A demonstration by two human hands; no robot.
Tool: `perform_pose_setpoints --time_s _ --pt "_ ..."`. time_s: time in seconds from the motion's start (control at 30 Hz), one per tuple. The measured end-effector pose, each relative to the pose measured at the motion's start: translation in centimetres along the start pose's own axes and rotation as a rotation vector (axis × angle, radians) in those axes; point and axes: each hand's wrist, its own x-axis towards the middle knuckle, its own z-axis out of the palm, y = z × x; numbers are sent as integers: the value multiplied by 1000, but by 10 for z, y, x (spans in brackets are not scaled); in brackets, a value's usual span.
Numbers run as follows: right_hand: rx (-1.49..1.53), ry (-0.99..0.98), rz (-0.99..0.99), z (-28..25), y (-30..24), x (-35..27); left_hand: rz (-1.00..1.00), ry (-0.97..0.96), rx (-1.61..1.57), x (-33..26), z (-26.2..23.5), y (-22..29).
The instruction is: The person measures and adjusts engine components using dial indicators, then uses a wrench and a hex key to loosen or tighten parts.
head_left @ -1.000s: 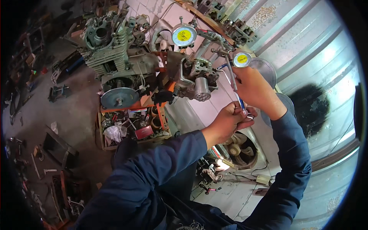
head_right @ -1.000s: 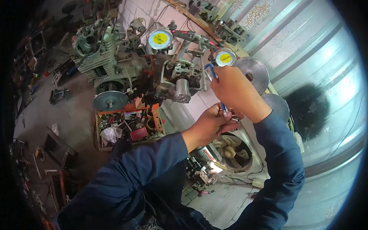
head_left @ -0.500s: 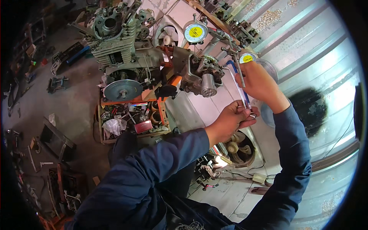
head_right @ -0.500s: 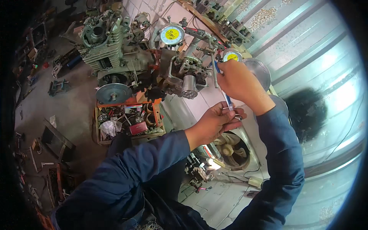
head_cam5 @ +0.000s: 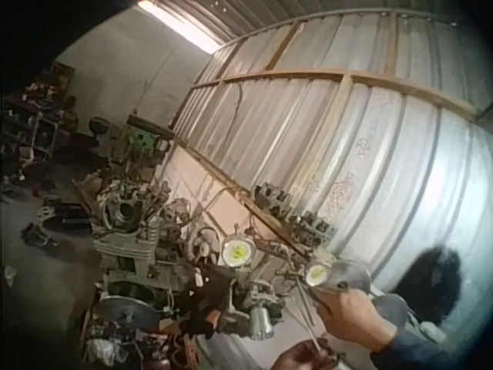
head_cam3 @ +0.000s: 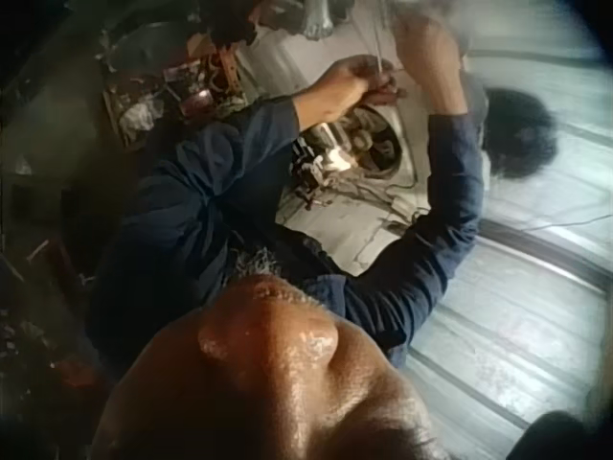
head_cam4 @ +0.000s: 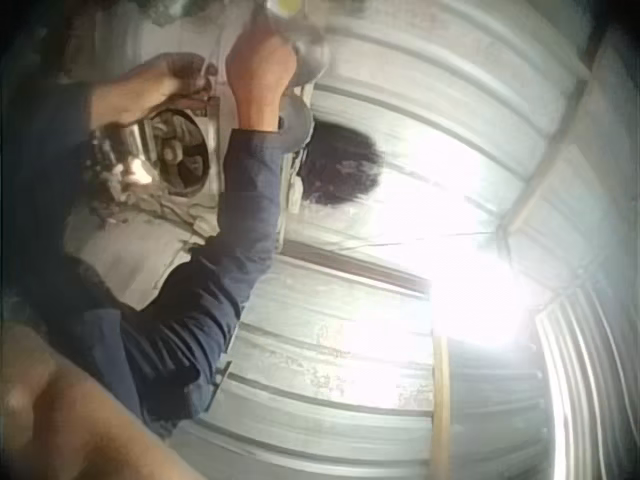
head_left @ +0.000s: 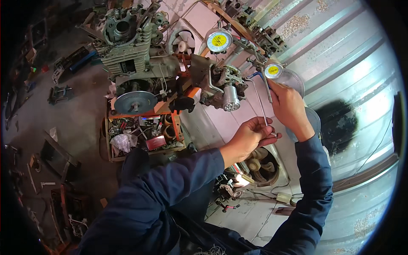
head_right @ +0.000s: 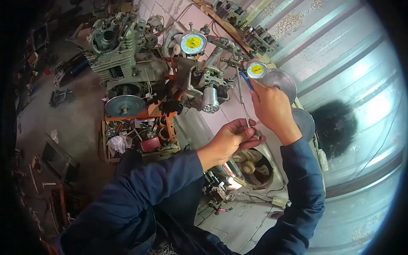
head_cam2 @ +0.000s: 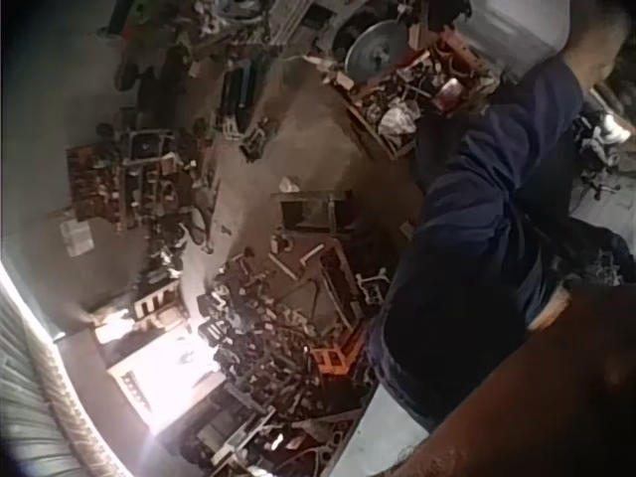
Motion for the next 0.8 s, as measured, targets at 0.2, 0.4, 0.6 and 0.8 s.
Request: perform_pose_setpoints --time_s 0.2,0.4,0.6,0.8 --pt "-30 55 -64 16 23 -4 20 -28 21 6 -1 -9" --pt "62 109 -81 36 33 -3 -4 -15 61 5 -1 -5" --pt "36 191 -135 51 38 2 15 -37 29 3 0 -4" --pt "-63 313 -251 75 49 8 18 -33 -2 -5 7 1"
